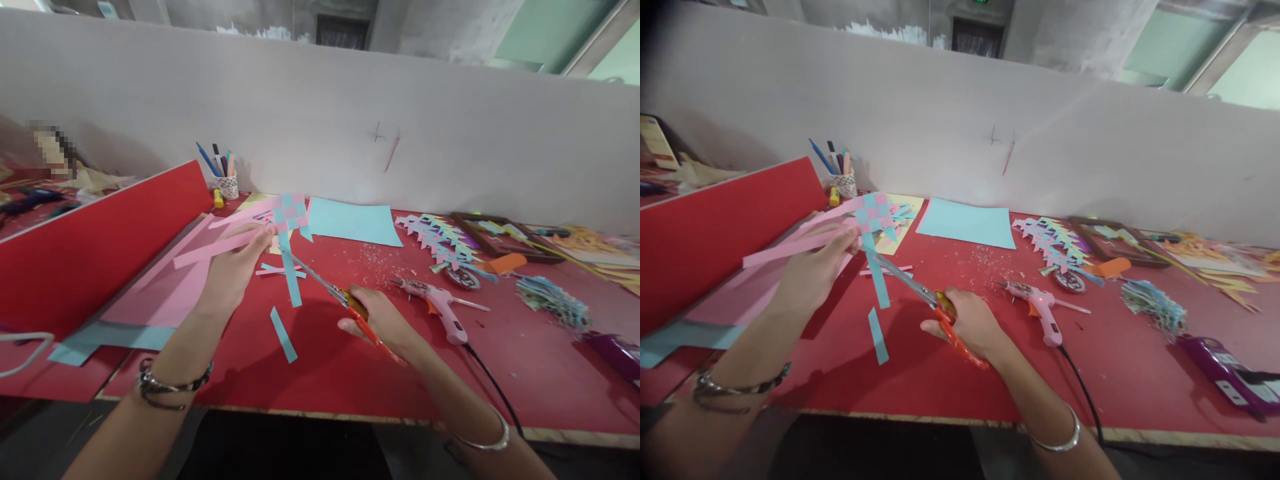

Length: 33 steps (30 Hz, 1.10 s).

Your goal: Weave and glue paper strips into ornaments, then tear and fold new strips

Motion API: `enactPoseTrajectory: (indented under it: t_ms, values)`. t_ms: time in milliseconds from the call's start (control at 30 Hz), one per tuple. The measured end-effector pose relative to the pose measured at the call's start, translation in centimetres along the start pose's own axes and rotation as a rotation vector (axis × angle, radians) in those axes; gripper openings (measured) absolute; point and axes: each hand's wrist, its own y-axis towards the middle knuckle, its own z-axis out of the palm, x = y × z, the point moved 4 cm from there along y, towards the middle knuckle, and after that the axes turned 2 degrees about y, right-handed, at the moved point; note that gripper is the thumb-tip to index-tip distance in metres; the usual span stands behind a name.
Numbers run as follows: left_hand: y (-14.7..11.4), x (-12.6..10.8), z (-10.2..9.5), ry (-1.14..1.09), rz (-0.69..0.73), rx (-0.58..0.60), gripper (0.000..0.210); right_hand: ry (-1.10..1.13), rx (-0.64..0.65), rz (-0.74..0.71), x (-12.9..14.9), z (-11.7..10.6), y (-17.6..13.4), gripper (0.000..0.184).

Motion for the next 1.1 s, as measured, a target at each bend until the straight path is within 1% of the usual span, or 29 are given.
enactPoseTrajectory:
  t_ms: [133,233,433,633,833,933,1033,1100]
  values:
    - [-0.2,0.2,0.0,0.046,-0.04,-0.018,0.025,0.011,-0.016,-0.026,0.0,0.0,0.0,0.047]
    - [-0.2,0.6,0.0,0.001,-0.056,-0.044,0.023,0.02,-0.02,-0.024,0.0,-0.1,-0.1,0.047]
    - [-0.2,1.5,0.1,-0.05,-0.065,-0.034,0.023,0.035,-0.011,-0.003,0.0,-0.1,-0.1,0.047]
    - [-0.2,1.9,0.1,-0.023,-0.091,-0.031,0.026,0.039,-0.009,-0.011,0.1,-0.1,-0.1,0.046]
    - [0.4,3.2,0.4,-0.114,-0.095,-0.03,0.025,0.1,-0.023,-0.009,-0.2,0.1,-0.1,0.047]
    - [0.8,3.8,0.4,-0.134,-0.113,-0.067,0.025,0.083,-0.047,0.008,-0.6,0.2,0.1,0.047]
    - [1.1,4.0,-0.1,-0.094,-0.088,-0.174,0.027,0.056,-0.116,0.047,-1.2,0.1,0.4,0.045]
    - [1.0,3.9,-0.5,-0.013,-0.06,-0.242,0.03,0.064,-0.174,0.071,-1.7,0.1,0.6,0.045]
